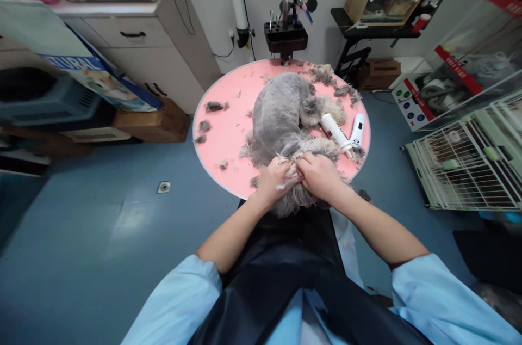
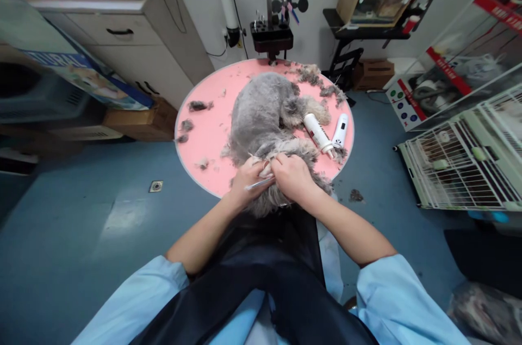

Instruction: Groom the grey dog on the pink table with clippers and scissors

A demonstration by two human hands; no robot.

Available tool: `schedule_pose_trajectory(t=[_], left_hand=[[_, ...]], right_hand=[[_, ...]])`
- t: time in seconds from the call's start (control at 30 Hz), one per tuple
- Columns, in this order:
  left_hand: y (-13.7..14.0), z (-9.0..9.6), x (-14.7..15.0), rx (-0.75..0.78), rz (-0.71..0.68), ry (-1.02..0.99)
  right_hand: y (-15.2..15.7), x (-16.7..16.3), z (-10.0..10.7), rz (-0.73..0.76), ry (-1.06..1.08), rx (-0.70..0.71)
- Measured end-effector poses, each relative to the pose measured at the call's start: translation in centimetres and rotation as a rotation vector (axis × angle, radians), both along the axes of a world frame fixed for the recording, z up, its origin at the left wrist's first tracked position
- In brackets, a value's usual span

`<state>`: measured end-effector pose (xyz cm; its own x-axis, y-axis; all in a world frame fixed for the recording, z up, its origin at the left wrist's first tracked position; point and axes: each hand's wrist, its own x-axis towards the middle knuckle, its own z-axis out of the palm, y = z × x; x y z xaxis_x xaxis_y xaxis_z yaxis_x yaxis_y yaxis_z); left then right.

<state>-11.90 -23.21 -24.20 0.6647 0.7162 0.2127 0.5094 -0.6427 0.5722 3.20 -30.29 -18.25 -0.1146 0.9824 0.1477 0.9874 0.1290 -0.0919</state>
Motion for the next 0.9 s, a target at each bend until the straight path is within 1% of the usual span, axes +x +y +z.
schedule_pose_trajectory(t=[0.1,0.2,0.3,0.43,0.53,0.57,0.6,0.67,0.7,0.73,0.77,0.83,0.87,0.9], left_hand=[[0.1,0.0,0.2,-0.009,0.018,0.014],[-0.1,0.2,0.5,-0.010,0.049,0.015],[-0.4,0.5,0.7,-0.015,0.063,0.013],[-0.5,0.5,0.7,-0.015,0.062,0.016],[-0.3,0.3,0.5,-0.009,0.062,0.011],[-0.3,0.2,0.4,-0.002,0.064,0.009],[-0.2,0.1,0.4,0.008,0.066,0.007],[-0.2,0.0,0.3,0.028,0.071,0.006],[-0.2,0.0,0.3,0.035,0.073,0.007],[-0.3,-0.1,0.3,0.040,0.075,0.008],[-0.4,-0.1,0.3,0.043,0.076,0.009],[-0.5,-0.1,0.4,0.046,0.075,0.006],[-0.6,-0.1,0.4,0.048,0.072,0.005],[-0.6,-0.1,0.4,0.049,0.069,0.005]], right_hand=[[0.4,0.7,-0.7,0.103,-0.023,0.076],[0.6,1.8,-2.1,0.181,0.035,0.163],[0.9,2.7,-3.1,0.251,0.114,0.209],[1.2,3.1,-3.1,0.316,0.217,0.250],[0.3,3.0,-2.4,0.316,0.394,0.219],[-0.4,2.9,-2.2,0.272,0.481,0.199],[-1.4,2.6,-2.0,0.186,0.583,0.177],[-3.7,1.8,-1.8,-0.058,0.851,0.107],[-4.9,1.2,-1.7,-0.172,1.021,0.038],[-6.1,0.6,-1.7,-0.236,1.209,-0.069],[-7.1,-0.1,-1.8,-0.253,1.395,-0.206],[-8.8,-1.5,-1.9,-0.192,1.697,-0.496],[-9.3,-2.1,-2.1,-0.169,1.798,-0.600],[-9.7,-2.7,-2.3,-0.164,1.869,-0.670]])
